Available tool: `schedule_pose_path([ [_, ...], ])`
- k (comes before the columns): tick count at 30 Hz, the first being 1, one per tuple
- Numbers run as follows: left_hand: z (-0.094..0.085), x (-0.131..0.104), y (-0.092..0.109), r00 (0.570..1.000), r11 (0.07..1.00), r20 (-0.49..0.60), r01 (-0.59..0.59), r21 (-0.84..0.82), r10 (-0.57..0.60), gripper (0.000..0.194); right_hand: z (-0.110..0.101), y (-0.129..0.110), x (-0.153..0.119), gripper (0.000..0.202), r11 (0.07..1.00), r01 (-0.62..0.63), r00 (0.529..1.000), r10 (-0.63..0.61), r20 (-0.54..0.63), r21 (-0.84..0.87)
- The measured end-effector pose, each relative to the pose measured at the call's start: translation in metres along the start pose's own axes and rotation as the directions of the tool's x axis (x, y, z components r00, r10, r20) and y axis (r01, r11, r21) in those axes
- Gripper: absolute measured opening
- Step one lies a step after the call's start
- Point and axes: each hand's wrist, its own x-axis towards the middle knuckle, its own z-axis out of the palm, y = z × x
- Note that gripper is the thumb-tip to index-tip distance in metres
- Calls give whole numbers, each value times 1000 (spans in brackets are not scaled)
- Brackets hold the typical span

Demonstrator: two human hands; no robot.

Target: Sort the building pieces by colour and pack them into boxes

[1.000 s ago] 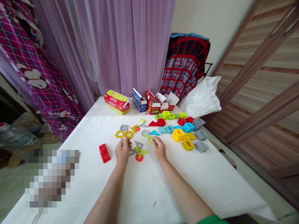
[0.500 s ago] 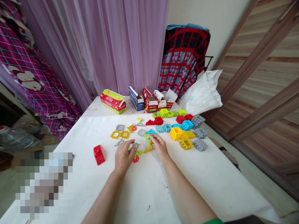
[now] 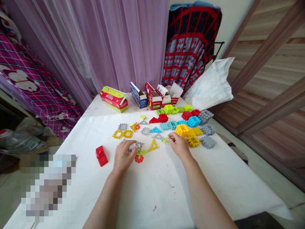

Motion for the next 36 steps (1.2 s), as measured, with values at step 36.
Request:
schedule_pose_path([
  [36, -5, -5, 13, 956, 972, 290, -23, 235, -48, 41, 34, -48, -29, 28, 904, 427, 893, -422, 158, 4],
])
